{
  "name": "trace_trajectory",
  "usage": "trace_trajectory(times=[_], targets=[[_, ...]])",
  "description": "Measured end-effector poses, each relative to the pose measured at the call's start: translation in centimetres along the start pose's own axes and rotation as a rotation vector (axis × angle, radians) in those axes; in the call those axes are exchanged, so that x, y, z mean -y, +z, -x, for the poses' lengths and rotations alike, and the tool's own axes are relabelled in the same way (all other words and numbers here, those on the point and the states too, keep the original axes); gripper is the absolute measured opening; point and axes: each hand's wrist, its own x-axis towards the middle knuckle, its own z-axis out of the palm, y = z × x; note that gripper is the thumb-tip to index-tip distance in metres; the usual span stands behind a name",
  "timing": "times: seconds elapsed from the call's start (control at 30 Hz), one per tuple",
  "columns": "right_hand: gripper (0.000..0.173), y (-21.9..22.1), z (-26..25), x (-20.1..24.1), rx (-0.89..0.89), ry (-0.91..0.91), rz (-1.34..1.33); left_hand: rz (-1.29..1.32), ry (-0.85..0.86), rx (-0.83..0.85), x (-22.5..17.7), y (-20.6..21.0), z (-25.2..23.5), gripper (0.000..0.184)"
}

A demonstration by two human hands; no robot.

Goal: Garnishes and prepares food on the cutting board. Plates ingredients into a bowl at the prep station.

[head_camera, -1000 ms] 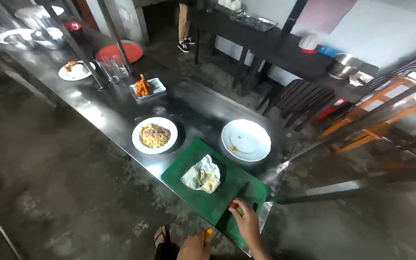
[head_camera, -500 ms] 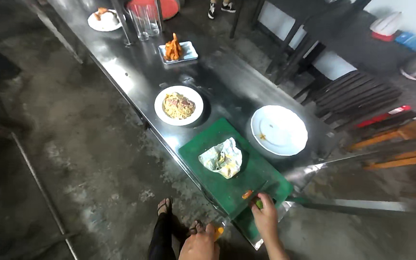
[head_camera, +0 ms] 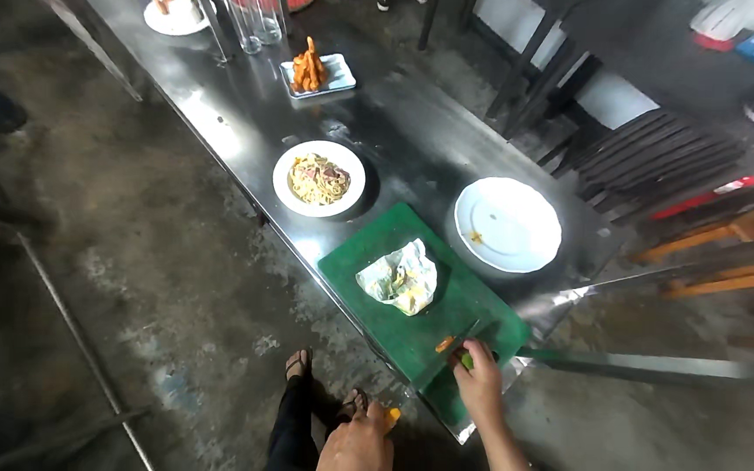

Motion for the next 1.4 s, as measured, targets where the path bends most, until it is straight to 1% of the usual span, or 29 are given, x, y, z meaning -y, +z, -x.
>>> trace_trajectory(times=[0.13, 0.23, 0.33, 0.4, 0.47, 0.63, 0.7, 0.77, 0.83, 0.87, 0.9, 0.93, 1.0, 1.03, 1.1, 1.17, 1.23, 1.3, 1.33, 1.4], targets=[[0.027, 0.0, 0.0, -0.3, 0.004, -0.005, -0.03, 0.024, 0.026, 0.014, -0.6, -0.1, -1.1, 0.043], [0.029, 0.1, 0.1, -0.4, 0.006, 0.0, -0.036, 0.054, 0.057, 0.011, -2.2, -0.7, -2.7, 0.041], [0.026, 0.0, 0.0, -0.5, 0.015, -0.01, -0.035, 0.078, 0.074, 0.014, -3.8, -1.0, -4.7, 0.04], [0.026, 0.1, -0.1, -0.5, 0.01, -0.02, -0.036, 0.082, 0.073, 0.02, -3.9, -0.9, -5.4, 0.04], [0.025, 0.1, -0.2, -0.4, 0.006, -0.022, -0.03, 0.089, 0.068, 0.018, -3.0, -0.3, -5.1, 0.04], [0.026, 0.3, -0.2, -0.7, -0.002, -0.022, -0.05, 0.118, -0.05, 0.087, 2.4, 1.2, -1.6, 0.042], [0.028, 0.1, -0.2, -0.5, -0.004, 0.003, -0.048, 0.152, -0.028, 0.133, 4.3, 1.3, -1.0, 0.04], [0.03, -0.2, -0.6, 0.1, -0.033, 0.082, -0.051, 0.311, 0.059, 0.212, 6.4, 1.3, -1.8, 0.037], [0.032, -0.4, -1.1, 0.5, -0.054, 0.173, -0.066, 0.583, 0.112, 0.339, 8.1, 1.7, -3.3, 0.032], [0.032, -0.6, -1.1, 0.6, -0.062, 0.182, -0.052, 0.692, 0.112, 0.392, 8.5, 1.9, -3.9, 0.03], [0.031, -0.9, -1.1, 0.8, -0.061, 0.158, -0.012, 0.731, 0.104, 0.411, 8.6, 2.0, -4.3, 0.03], [0.029, -1.3, -0.8, 1.2, -0.057, 0.093, 0.055, 0.712, 0.095, 0.4, 8.5, 2.0, -4.5, 0.032], [0.022, -1.1, -0.2, 2.0, -0.043, -0.093, 0.228, 0.624, 0.085, 0.354, 8.2, 1.9, -4.6, 0.035], [0.023, -0.9, 0.0, 2.8, 0.0, -0.152, 0.298, 0.58, 0.083, 0.33, 8.0, 1.9, -4.5, 0.035], [0.032, -0.5, 0.0, 5.0, 0.162, -0.142, 0.461, 0.507, 0.073, 0.3, 7.6, 2.1, -4.0, 0.037], [0.037, -0.3, -0.8, 6.1, 0.28, -0.099, 0.583, 0.44, 0.06, 0.271, 7.1, 2.3, -3.7, 0.038], [0.041, -0.8, -1.7, 6.5, 0.345, -0.037, 0.55, 0.395, 0.054, 0.24, 6.9, 2.3, -3.3, 0.039], [0.051, -1.9, -1.9, 6.5, 0.386, 0.108, 0.387, 0.398, 0.048, 0.225, 7.0, 2.7, -3.1, 0.043], [0.052, -2.3, -1.3, 6.0, 0.36, 0.162, 0.27, 0.398, 0.044, 0.219, 7.1, 3.0, -2.9, 0.045], [0.048, -2.6, 0.5, 4.8, 0.322, 0.206, 0.119, 0.4, 0.043, 0.205, 7.1, 3.5, -2.5, 0.05]])
